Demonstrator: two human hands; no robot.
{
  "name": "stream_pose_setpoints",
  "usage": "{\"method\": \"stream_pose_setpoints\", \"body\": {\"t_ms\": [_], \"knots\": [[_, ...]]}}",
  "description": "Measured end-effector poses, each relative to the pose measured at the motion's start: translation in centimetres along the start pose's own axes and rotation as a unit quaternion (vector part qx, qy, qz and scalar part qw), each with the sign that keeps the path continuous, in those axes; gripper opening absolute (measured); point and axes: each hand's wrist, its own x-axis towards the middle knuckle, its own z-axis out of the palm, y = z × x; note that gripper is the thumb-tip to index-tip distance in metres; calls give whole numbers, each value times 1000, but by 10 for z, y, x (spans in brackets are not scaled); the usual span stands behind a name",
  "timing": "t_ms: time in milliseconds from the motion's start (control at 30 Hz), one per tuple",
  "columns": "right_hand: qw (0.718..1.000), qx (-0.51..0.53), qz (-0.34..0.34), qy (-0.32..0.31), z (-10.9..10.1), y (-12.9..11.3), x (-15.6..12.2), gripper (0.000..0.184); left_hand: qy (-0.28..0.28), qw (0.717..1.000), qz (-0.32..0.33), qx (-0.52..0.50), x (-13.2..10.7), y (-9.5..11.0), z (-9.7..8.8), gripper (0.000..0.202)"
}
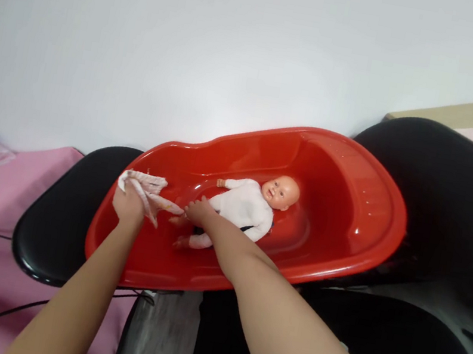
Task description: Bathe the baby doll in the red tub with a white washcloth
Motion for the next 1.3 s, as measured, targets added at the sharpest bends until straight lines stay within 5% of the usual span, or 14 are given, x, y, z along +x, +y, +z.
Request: {"method": "stream_pose_setpoints", "body": {"t_ms": [133, 367, 533, 833, 1300], "knots": [[997, 69, 5, 30, -12, 2, -7, 31, 66, 995, 80, -4, 2, -4, -2, 52], [991, 84, 68, 82, -31, 2, -1, 33, -91, 994, -7, 68, -2, -1, 4, 55], [985, 107, 107, 85, -40, 4, 0, 36, -101, 992, 11, 75, -8, 1, 3, 49], [980, 126, 129, 85, -32, 6, 4, 38, 55, 997, 58, 4, -2, -2, -3, 56], [976, 128, 148, 94, -34, 6, 5, 34, -113, 991, 60, 45, -3, -8, 6, 53]]}}
